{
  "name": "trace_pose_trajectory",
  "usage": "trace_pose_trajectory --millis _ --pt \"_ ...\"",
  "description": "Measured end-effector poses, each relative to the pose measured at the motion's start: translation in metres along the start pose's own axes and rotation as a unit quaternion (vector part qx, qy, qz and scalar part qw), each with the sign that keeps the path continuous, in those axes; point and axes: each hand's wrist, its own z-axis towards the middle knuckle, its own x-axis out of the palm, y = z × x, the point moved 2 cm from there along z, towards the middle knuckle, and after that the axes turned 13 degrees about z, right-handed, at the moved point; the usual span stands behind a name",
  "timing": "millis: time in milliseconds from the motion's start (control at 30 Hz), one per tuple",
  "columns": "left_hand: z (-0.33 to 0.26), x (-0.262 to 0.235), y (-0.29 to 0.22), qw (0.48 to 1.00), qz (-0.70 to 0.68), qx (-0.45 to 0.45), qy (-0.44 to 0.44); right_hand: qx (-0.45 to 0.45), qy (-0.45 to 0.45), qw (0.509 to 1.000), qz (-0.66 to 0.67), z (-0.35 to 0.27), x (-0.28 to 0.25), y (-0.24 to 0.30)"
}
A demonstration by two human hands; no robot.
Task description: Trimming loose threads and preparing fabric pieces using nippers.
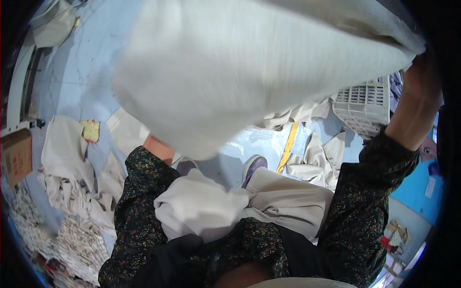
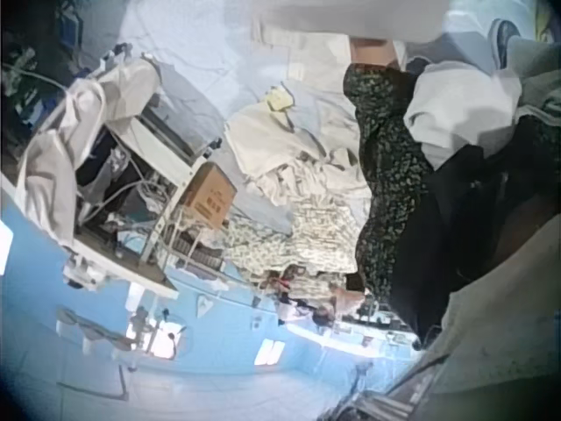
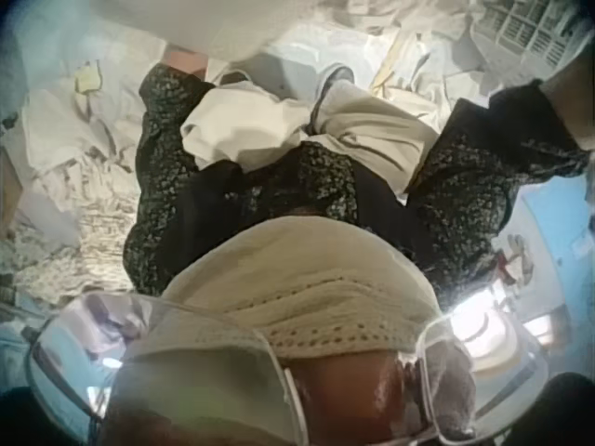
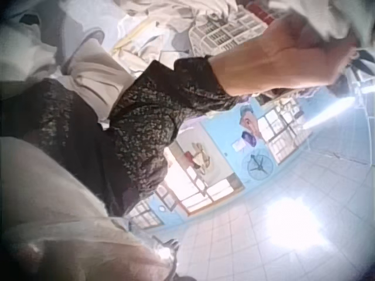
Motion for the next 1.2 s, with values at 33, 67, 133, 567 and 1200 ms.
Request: trace_pose_trajectory --millis 33,67,133,567,1200 --pt "-0.005 -0.011 -0.003 1.000 0.020 -0.007 -0.007 0.018 0.005 1.000 0.012 -0.004 -0.023 -0.005" --pt "0.003 -0.053 0.002 0.999 0.039 -0.014 -0.014 0.035 0.010 0.999 0.023 -0.009 -0.036 -0.010" --pt "-0.014 -0.132 0.008 0.996 0.078 -0.037 -0.031 0.189 -0.062 0.974 0.104 -0.046 -0.060 -0.055" --pt "-0.083 -0.126 0.076 0.800 0.573 -0.061 -0.166 0.449 0.120 0.875 -0.138 -0.162 0.036 -0.297" --pt "-0.065 -0.119 0.099 0.790 0.564 -0.097 -0.218 0.686 -0.007 0.714 0.142 -0.244 0.184 -0.407"
